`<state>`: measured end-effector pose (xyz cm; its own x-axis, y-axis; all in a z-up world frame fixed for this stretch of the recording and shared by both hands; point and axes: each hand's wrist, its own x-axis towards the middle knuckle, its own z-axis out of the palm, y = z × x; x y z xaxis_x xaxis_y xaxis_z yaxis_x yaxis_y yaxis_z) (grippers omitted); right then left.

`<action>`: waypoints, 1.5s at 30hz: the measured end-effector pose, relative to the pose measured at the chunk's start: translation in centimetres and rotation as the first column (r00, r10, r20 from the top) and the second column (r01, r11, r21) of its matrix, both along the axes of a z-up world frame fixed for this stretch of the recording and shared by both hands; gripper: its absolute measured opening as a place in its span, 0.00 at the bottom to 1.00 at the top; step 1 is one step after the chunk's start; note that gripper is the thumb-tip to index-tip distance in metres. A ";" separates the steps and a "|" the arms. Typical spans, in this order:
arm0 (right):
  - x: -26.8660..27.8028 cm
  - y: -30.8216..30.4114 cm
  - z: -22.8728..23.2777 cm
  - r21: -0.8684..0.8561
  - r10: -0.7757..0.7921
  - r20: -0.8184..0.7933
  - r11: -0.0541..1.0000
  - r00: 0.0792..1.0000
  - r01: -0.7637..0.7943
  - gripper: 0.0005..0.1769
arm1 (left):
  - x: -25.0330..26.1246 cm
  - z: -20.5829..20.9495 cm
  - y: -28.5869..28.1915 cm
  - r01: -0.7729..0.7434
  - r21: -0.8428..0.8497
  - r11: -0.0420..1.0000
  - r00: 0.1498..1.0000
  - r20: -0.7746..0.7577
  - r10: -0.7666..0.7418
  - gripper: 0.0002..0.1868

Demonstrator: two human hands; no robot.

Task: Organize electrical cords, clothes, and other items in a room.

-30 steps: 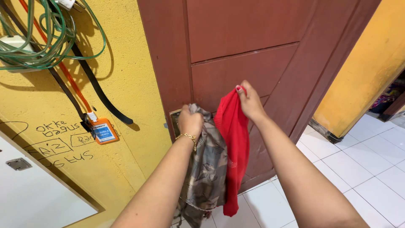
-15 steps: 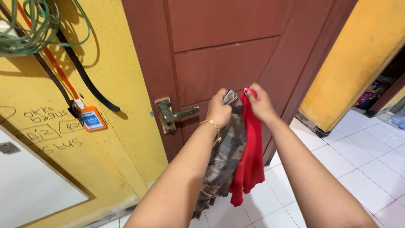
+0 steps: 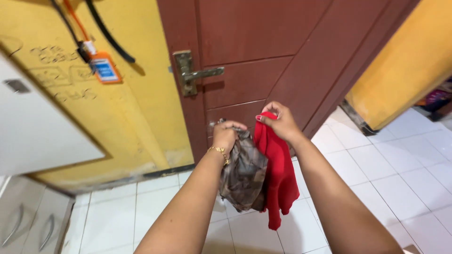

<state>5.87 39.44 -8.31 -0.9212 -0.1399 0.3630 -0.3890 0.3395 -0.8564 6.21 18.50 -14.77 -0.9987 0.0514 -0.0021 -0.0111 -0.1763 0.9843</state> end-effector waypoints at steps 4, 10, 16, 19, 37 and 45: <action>1.8 -4.5 -0.3 -0.083 0.180 0.092 0.981 0.979 -0.172 0.07 | 4.3 0.8 -3.7 -0.102 0.030 0.994 0.988 0.122 0.098 0.18; 5.3 -12.1 0.7 -0.146 0.412 0.189 0.909 0.891 -0.390 0.07 | 10.3 3.9 -8.7 -0.210 -0.081 0.974 0.965 0.141 0.220 0.17; 10.2 -20.1 3.4 -0.204 0.645 0.122 0.760 0.754 -0.617 0.04 | 17.3 6.9 -14.0 -0.142 -0.212 0.967 0.985 0.069 0.159 0.29; 12.9 -24.1 3.8 -0.196 0.659 0.222 0.752 0.718 -0.629 0.04 | 21.9 7.8 -16.0 -0.205 -0.218 0.954 0.967 0.102 0.231 0.24; 32.9 -36.4 2.7 0.097 0.915 0.291 0.260 0.277 -0.961 0.64 | 46.3 9.0 -24.5 -0.941 -0.156 0.301 0.304 0.004 0.953 0.07; 41.0 -44.4 1.5 -0.008 0.869 0.463 -0.190 -0.172 -0.982 0.75 | 55.3 10.8 -26.9 -0.918 -0.387 -0.087 -0.151 0.137 0.979 0.02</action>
<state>46.89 -5.00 -6.83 0.3255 -0.9398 -0.1037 -0.3354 -0.0122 -0.9420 61.46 -8.42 -3.96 0.1039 -0.9818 -0.1587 -0.1972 -0.1767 0.9643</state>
